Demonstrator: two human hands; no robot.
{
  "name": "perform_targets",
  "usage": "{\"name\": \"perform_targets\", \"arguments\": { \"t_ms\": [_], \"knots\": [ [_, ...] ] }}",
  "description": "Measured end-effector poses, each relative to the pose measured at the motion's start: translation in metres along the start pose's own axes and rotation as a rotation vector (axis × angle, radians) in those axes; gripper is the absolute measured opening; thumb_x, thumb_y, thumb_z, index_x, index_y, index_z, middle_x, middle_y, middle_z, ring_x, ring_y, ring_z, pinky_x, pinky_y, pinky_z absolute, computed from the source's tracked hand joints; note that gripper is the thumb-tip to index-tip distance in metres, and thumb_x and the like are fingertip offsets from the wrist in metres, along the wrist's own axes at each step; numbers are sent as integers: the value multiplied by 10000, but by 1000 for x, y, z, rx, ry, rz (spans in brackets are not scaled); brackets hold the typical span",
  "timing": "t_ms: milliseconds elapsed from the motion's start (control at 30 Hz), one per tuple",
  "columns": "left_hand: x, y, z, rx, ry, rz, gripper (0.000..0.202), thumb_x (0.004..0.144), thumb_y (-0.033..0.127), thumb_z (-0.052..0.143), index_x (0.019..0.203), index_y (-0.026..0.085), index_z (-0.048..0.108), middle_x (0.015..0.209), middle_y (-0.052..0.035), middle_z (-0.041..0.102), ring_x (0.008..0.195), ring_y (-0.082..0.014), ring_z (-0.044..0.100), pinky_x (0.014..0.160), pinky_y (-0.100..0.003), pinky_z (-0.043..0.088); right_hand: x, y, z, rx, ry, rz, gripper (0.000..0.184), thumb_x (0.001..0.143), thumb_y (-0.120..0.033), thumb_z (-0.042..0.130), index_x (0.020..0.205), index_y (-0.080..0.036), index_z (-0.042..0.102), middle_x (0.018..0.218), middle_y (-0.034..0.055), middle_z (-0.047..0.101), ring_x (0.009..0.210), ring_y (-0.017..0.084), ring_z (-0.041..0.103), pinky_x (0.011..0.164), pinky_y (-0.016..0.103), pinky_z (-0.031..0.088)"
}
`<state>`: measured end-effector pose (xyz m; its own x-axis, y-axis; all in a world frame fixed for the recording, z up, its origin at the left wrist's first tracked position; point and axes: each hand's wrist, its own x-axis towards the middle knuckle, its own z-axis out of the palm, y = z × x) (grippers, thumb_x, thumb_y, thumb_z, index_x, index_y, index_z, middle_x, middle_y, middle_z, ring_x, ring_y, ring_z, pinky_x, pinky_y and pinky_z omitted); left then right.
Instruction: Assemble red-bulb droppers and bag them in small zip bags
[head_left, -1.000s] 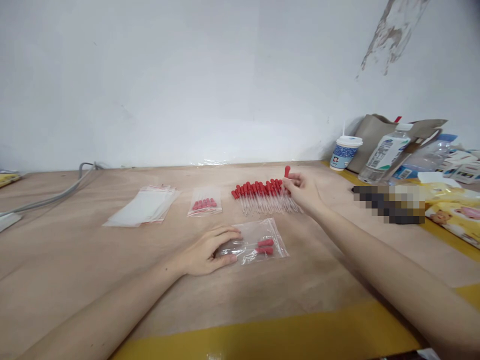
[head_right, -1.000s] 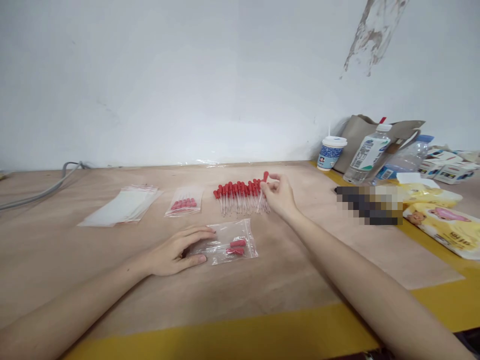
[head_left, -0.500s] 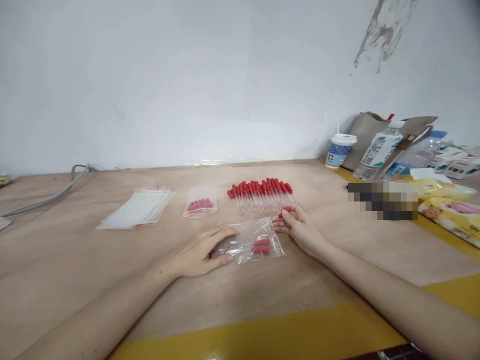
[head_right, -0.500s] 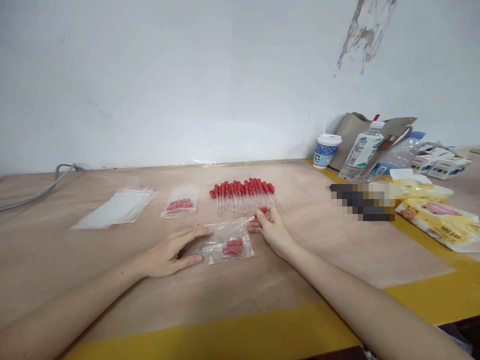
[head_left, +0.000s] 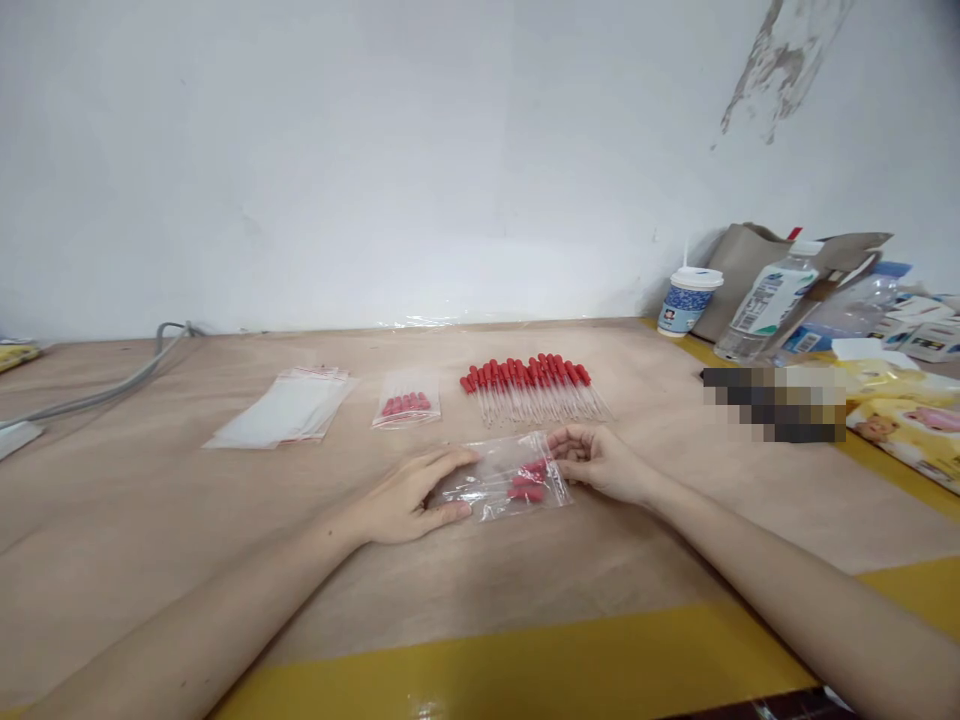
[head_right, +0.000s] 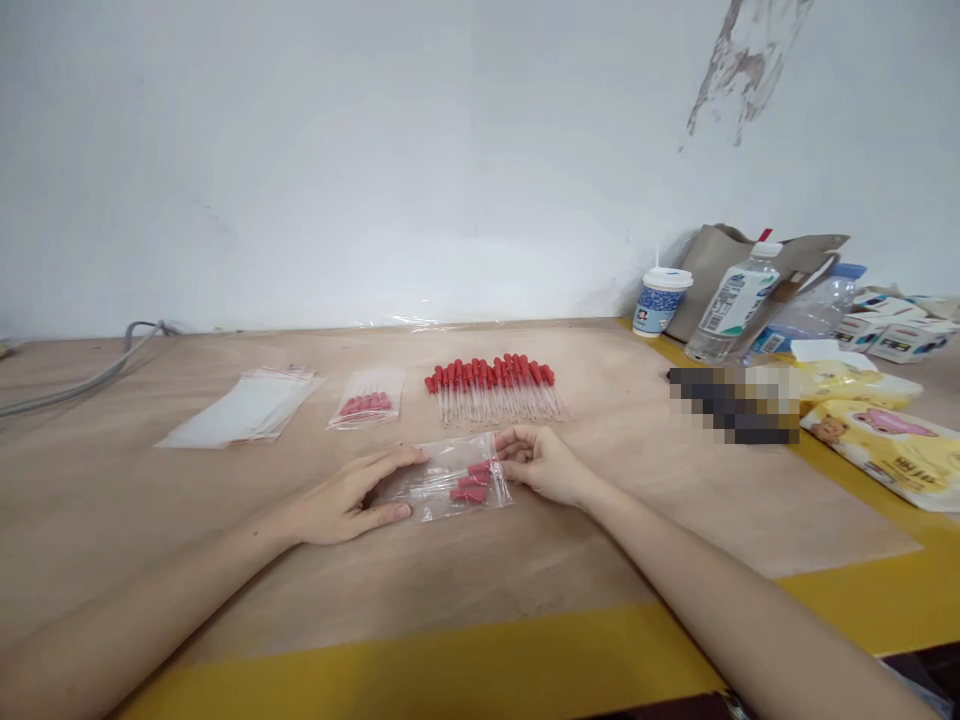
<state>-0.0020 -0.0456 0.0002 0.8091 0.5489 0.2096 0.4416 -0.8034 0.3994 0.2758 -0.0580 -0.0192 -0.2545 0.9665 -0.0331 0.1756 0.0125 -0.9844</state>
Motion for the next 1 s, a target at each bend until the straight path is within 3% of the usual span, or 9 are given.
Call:
{"name": "perform_targets", "arguments": {
  "t_ms": [100,267,433,633,800,900,967,1000],
  "knots": [
    [0,-1,0,-9,5,6,511,833,383,487,1295,236,327,1243,-83,486,1102,-227,480,923,-392,402,0,-1,7,-13,-17,37,354,584,-317,718,840,-140,550,741,13,611,512,62,500,425,180,374],
    [-1,-1,0,6,-1,-6,509,829,387,493,1289,236,337,1242,-78,486,1109,-224,472,933,-390,395,0,-2,3,-23,-168,28,376,579,-282,725,894,-148,569,723,-7,610,473,43,476,393,154,347],
    [0,-1,1,11,5,10,506,835,384,484,1295,233,338,1244,-85,489,1116,-227,469,933,-398,396,6,-1,8,-25,-65,-10,353,546,-284,742,819,-136,573,601,-36,579,401,26,420,358,150,312],
    [0,-4,4,21,1,9,517,826,401,494,1297,229,362,1300,-77,452,1185,-224,417,988,-406,353,7,-2,0,-7,-108,66,422,540,-360,740,853,-136,566,663,-16,596,425,35,464,396,165,356],
    [1,-4,2,37,-44,11,496,837,395,478,1300,243,385,1349,-69,402,1232,-225,369,1019,-419,315,21,0,-14,-246,190,-16,277,655,-379,634,789,-141,590,624,8,604,433,67,470,420,198,370],
    [2,-2,0,32,-44,18,499,837,395,478,1302,240,386,1343,-75,410,1229,-224,376,1017,-421,318,46,-9,-21,-606,399,-130,149,681,-299,589,679,-152,612,656,34,633,582,122,553,547,225,420],
    [1,-1,0,28,-40,21,493,838,393,475,1299,236,394,1336,-80,420,1223,-226,386,1011,-422,326,68,-17,-23,-886,511,-97,158,718,-282,534,678,-162,629,678,36,643,650,141,577,616,233,420],
    [1,0,0,26,-39,20,489,839,391,474,1296,232,399,1334,-82,423,1220,-226,390,1009,-420,329,78,-22,-23,-925,539,-73,163,718,-271,527,672,-157,634,708,54,649,696,163,587,642,247,418]
  ]
}}
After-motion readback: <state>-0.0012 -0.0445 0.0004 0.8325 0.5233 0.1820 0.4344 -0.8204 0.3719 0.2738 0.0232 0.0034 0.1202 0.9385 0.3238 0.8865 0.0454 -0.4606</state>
